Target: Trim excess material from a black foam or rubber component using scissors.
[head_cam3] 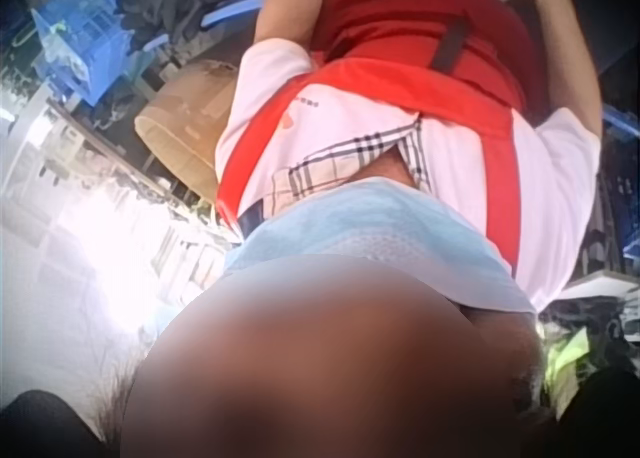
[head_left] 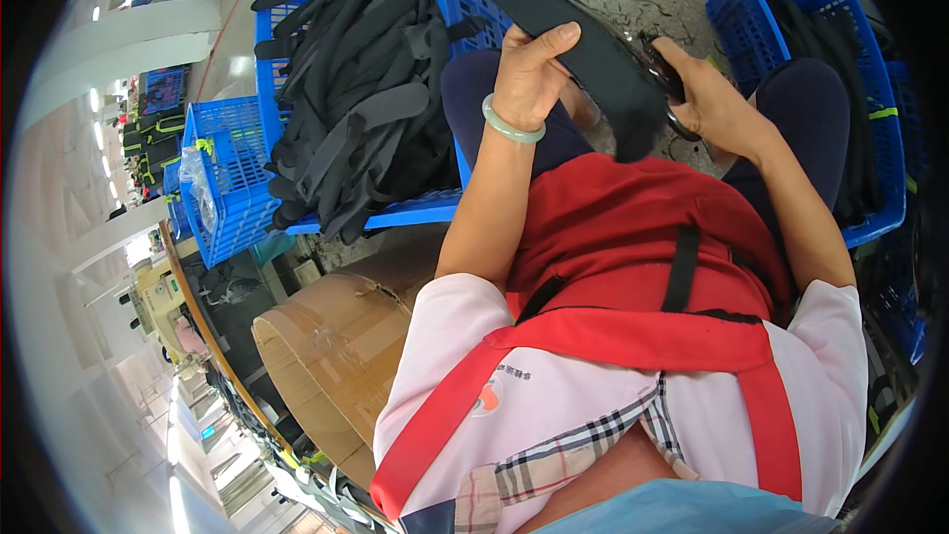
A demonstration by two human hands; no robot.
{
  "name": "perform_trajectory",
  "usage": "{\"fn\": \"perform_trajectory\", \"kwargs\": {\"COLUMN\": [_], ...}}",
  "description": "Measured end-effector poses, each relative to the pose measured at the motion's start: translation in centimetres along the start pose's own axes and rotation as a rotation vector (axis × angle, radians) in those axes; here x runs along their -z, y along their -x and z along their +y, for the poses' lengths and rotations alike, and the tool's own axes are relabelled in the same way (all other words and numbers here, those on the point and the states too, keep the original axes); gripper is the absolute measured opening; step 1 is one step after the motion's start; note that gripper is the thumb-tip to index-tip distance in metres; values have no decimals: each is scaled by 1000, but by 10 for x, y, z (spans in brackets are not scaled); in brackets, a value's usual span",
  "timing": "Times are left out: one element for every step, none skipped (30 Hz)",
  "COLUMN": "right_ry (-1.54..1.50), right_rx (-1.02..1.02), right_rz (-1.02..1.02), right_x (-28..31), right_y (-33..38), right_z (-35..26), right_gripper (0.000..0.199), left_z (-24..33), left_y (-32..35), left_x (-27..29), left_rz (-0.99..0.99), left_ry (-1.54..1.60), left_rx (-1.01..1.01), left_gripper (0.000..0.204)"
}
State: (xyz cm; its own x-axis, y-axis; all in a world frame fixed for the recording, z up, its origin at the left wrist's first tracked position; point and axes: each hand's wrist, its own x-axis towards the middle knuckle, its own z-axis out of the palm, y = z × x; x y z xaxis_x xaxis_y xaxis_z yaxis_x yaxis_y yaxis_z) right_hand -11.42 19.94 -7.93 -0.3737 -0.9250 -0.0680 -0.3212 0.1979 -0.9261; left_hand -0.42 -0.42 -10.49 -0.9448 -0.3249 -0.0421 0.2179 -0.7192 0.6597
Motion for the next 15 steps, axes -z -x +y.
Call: {"fn": "perform_trajectory", "kwargs": {"right_ry": [0,79,157,156,131,106,80,80,112,145,145,146,148,148,140], "right_rx": [-1,4,11,12,34,57,80,79,24,-31,-28,-14,0,3,27], "right_rz": [-2,15,32,30,40,50,59,60,51,42,41,62,82,80,110], "right_x": [0,3,4,3,1,-1,-2,-2,-2,-2,-2,-3,-4,-5,-6], "right_y": [2,5,6,6,5,5,5,5,4,4,3,2,2,1,0], "right_z": [2,6,8,10,13,16,16,16,15,14,14,13,13,13,12], "right_gripper": [40,40,41,41,41,41,41,41,39,37,37,35,33,33,31], "left_z": [0,0,0,0,-1,-3,-4,-5,-6,-7,-6,-6,-6,-6,-6], "left_y": [0,0,-1,-1,-2,-3,-3,-3,-3,-3,-3,-4,-4,-3,-2], "left_x": [1,1,1,3,4,6,7,5,4,5,5,5,5,5,4], "left_rz": [2,5,8,10,-30,-70,-71,-78,-84,-85,-75,-65,-65,-58,-51], "left_ry": [1,7,11,11,11,11,12,9,5,6,14,23,22,25,29], "left_rx": [0,3,6,4,11,18,17,13,10,10,6,3,0,18,36], "left_gripper": [17,18,19,19,18,17,17,18,18,18,19,19,19,21,23]}}
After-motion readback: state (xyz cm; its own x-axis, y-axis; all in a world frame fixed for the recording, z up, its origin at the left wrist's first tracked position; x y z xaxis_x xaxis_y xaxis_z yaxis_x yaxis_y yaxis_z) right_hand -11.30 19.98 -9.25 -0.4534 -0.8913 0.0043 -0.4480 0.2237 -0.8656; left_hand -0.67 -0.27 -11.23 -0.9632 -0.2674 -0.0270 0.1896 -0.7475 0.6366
